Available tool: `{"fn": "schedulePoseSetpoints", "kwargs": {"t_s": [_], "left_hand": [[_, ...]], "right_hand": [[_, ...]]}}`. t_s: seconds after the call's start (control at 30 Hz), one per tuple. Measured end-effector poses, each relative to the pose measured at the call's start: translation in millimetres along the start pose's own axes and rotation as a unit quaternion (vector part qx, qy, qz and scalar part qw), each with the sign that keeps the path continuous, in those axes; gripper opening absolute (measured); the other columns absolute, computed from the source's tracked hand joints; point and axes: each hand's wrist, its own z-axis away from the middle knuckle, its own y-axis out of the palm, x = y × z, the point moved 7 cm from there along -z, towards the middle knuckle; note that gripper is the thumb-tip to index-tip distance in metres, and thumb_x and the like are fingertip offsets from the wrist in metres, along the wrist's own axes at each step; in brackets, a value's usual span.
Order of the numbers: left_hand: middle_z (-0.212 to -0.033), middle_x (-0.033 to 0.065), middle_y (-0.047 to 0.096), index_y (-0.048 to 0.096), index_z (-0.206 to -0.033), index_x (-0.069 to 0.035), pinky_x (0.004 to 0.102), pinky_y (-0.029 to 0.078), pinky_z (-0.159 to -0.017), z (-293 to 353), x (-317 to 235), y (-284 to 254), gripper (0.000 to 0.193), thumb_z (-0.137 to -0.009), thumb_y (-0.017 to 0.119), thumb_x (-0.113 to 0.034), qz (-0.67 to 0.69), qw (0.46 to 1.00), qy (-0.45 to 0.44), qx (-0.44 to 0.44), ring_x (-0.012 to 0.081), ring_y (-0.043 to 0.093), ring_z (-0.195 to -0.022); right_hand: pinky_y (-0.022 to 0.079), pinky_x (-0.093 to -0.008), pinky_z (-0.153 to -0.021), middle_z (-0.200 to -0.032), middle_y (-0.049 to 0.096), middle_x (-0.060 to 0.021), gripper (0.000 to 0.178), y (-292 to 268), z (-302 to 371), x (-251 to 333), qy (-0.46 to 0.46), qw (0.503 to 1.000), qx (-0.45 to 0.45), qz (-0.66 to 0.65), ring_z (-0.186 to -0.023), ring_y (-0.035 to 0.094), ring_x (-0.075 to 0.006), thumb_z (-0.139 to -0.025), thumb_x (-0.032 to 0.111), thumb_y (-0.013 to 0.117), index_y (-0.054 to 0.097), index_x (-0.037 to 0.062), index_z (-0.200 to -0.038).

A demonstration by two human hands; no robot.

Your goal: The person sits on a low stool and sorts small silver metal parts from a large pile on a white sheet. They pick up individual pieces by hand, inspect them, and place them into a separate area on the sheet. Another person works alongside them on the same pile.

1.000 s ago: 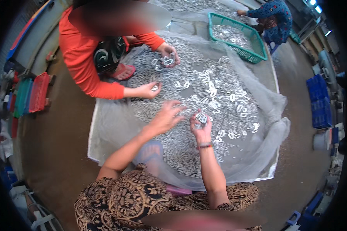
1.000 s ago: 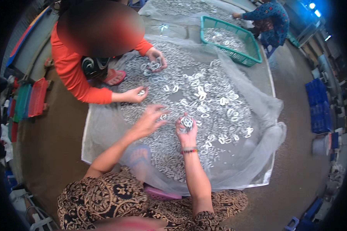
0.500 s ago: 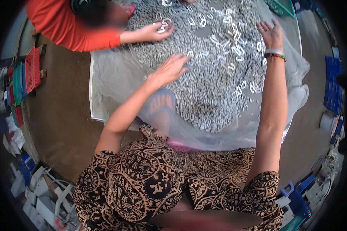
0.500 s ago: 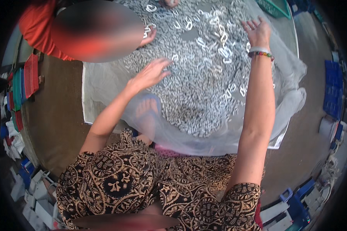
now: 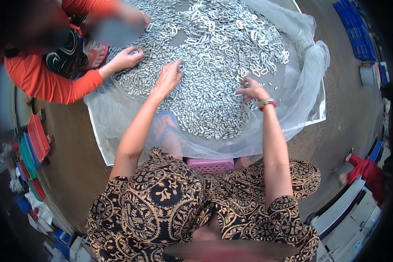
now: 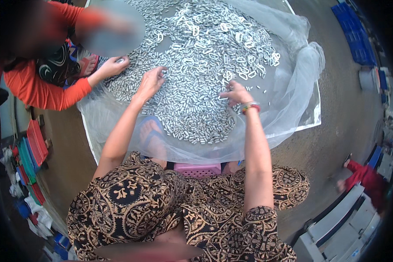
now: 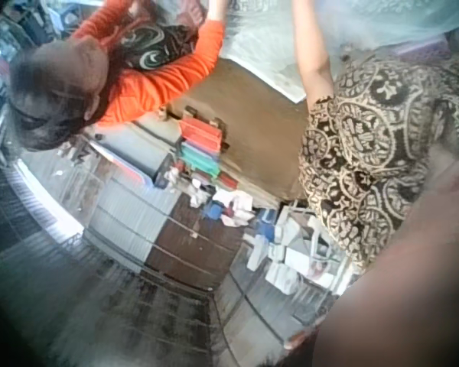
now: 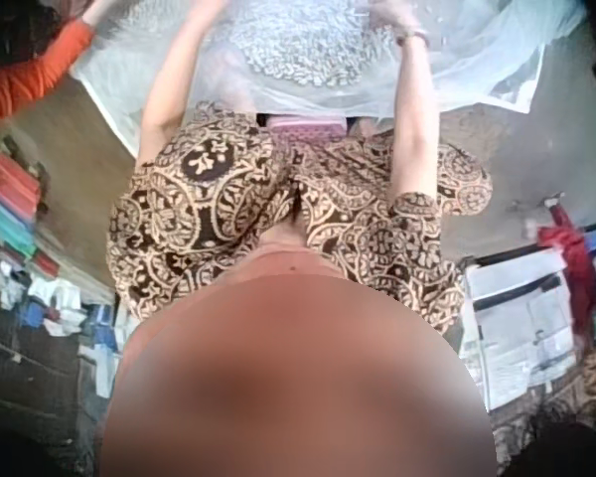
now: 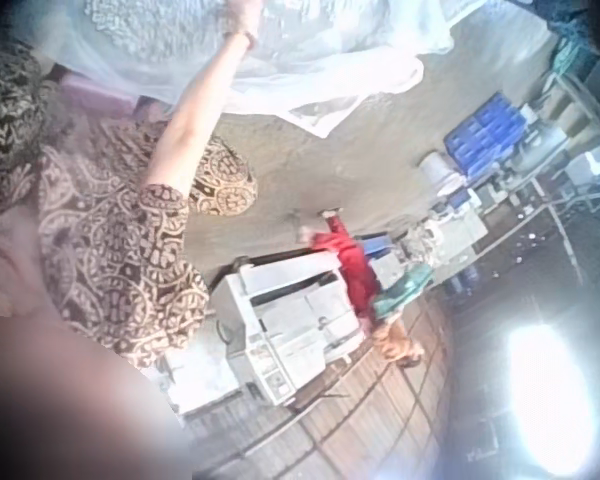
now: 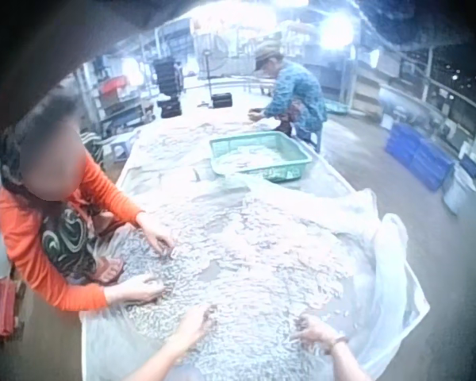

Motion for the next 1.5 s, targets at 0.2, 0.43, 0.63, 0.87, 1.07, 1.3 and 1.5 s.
{"fn": "schedulePoseSetpoints", "kwargs": {"t_s": [0.2,0.43,0.63,0.87,1.07,1.3,1.5], "left_hand": [[-0.08,0.0099,0.063,0.068,-0.095,-0.006,0.0326,0.046,-0.071,-12,-24,-18,0.028,-0.074,0.068,-0.024,0.072,0.993,-0.051,0.073,0.0211,0.059,-0.075],[-0.091,0.0091,0.058,0.057,-0.099,0.002,0.0309,0.053,-0.074,-26,-23,1,0.024,-0.084,0.063,-0.015,0.513,0.834,-0.156,0.128,0.0182,0.06,-0.085],[-0.098,0.0167,0.054,0.05,-0.105,0.005,0.0357,0.052,-0.078,-78,-3,39,0.036,-0.082,0.065,-0.019,0.329,0.918,-0.122,0.186,0.0272,0.059,-0.092],[-0.1,0.0226,0.052,0.051,-0.101,-0.001,0.0435,0.046,-0.08,-61,-39,79,0.032,-0.078,0.066,-0.018,-0.059,0.99,0.058,0.112,0.04,0.055,-0.091],[-0.084,0.0082,0.055,0.059,-0.114,-0.017,0.0342,0.047,-0.074,-19,-30,5,0.038,-0.078,0.064,-0.011,0.052,0.992,0.048,0.106,0.0211,0.058,-0.082],[-0.082,0.0103,0.062,0.06,-0.113,-0.005,0.0323,0.047,-0.074,-14,3,-32,0.035,-0.08,0.061,-0.017,0.068,0.992,-0.055,0.087,0.0206,0.06,-0.079],[-0.077,0.0153,0.064,0.066,-0.096,-0.001,0.0342,0.047,-0.067,-10,-3,-34,0.025,-0.078,0.064,-0.019,0.059,0.992,-0.022,0.106,0.0257,0.062,-0.072]], "right_hand": [[0.049,-0.0282,-0.05,-0.075,0.063,-0.0093,0.015,57,12,69,-0.184,0.982,-0.015,-0.041,-0.057,0.062,-0.0164,-0.081,0.004,0.061,0.062,-0.0016,-0.095],[0.056,-0.0279,-0.055,-0.12,0.054,-0.0209,0.062,8,0,86,-0.16,0.965,-0.026,-0.206,-0.066,0.065,-0.0209,-0.077,-0.014,0.038,0.041,0.0079,-0.135],[0.052,-0.0354,-0.066,-0.087,0.066,-0.0201,0.04,-55,-37,12,-0.077,0.949,-0.261,0.162,-0.073,0.065,-0.0248,-0.074,0.01,0.06,0.059,0.0008,-0.113],[0.049,-0.0383,-0.068,-0.081,0.064,-0.0206,0.028,40,-24,65,-0.236,0.921,-0.277,0.139,-0.073,0.063,-0.0301,-0.075,0.019,0.069,0.065,-0.0008,-0.094],[0.05,-0.0255,-0.06,-0.086,0.065,-0.0071,0.034,50,-4,115,-0.207,0.947,0.047,-0.24,-0.065,0.063,-0.0124,-0.08,0.0,0.057,0.062,0.0043,-0.114],[0.053,-0.0252,-0.062,-0.116,0.054,-0.0165,0.052,37,6,120,-0.151,0.943,0.02,-0.296,-0.075,0.065,-0.0174,-0.08,-0.004,0.053,0.046,0.0068,-0.131],[0.052,-0.0301,-0.06,-0.071,0.064,-0.015,0.029,49,6,100,-0.082,0.993,0.07,0.047,-0.065,0.064,-0.0154,-0.072,0.008,0.068,0.066,-0.0005,-0.1]]}}
